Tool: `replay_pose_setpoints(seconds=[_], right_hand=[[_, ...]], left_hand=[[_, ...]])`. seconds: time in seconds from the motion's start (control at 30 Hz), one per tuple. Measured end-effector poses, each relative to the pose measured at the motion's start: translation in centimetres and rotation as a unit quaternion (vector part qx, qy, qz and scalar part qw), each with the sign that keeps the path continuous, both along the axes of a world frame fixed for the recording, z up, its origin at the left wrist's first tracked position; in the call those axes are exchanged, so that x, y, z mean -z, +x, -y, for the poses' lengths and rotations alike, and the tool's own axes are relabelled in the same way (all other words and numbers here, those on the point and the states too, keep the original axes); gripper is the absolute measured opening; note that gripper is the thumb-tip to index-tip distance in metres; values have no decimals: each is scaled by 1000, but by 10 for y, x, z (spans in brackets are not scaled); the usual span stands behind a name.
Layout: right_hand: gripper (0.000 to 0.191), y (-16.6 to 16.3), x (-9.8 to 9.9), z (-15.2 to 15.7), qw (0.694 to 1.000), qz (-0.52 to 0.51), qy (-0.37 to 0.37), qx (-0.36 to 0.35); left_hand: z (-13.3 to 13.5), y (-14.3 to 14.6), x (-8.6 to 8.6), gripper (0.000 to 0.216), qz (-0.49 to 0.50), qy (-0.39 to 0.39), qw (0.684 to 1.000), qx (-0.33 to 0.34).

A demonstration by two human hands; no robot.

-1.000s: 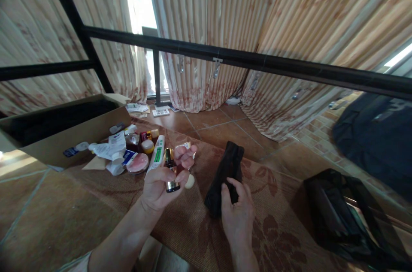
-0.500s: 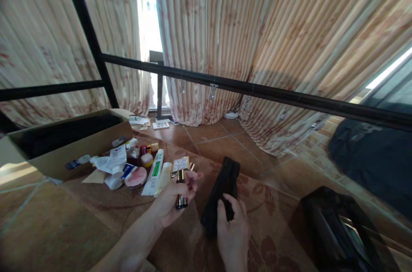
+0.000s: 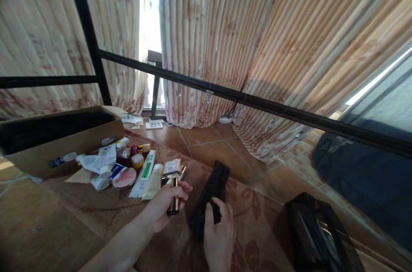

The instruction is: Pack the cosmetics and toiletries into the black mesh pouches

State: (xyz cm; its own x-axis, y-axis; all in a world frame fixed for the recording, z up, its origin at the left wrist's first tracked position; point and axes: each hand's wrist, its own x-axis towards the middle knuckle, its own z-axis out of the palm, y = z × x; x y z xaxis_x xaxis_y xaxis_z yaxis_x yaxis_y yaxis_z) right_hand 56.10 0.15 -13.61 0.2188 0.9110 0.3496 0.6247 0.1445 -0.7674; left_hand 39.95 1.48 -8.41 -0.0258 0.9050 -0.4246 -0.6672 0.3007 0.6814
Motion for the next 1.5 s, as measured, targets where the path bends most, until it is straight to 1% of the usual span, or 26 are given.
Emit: replay_pose_setpoints(seconds=[0.13, 0.23, 0.53, 0.87, 1.0, 1.17, 1.3, 1.5], right_hand=[[34, 0, -2, 1, 1000, -1, -2, 8], [33, -1, -3, 1, 1000, -4, -7, 7], [34, -1, 0, -2, 1000, -12, -14, 8], [34, 0, 1, -1, 999, -14, -29, 10], [35, 0, 1, -1, 1000, -8, -27, 7], [37, 0, 2, -1, 999, -16, -33, 9], [37, 1, 5, -2, 999, -17, -34, 11], [37, 2, 5, -4, 999, -13, -32, 12]], left_hand=[[-1, 1, -2, 13, -4, -31, 999, 15], [-2, 0, -3, 15, -9, -46, 999, 22], [-5, -1, -1, 31, 1, -75, 997, 21], [-5, -2, 1, 28, -11, -75, 997, 19], [-6, -2, 3, 26, -13, -62, 998, 20], [-5, -2, 7, 25, -25, -31, 998, 39], [-4, -1, 7, 24, -33, 3, 998, 57], [-3, 0, 7, 28, -59, 27, 996, 56]])
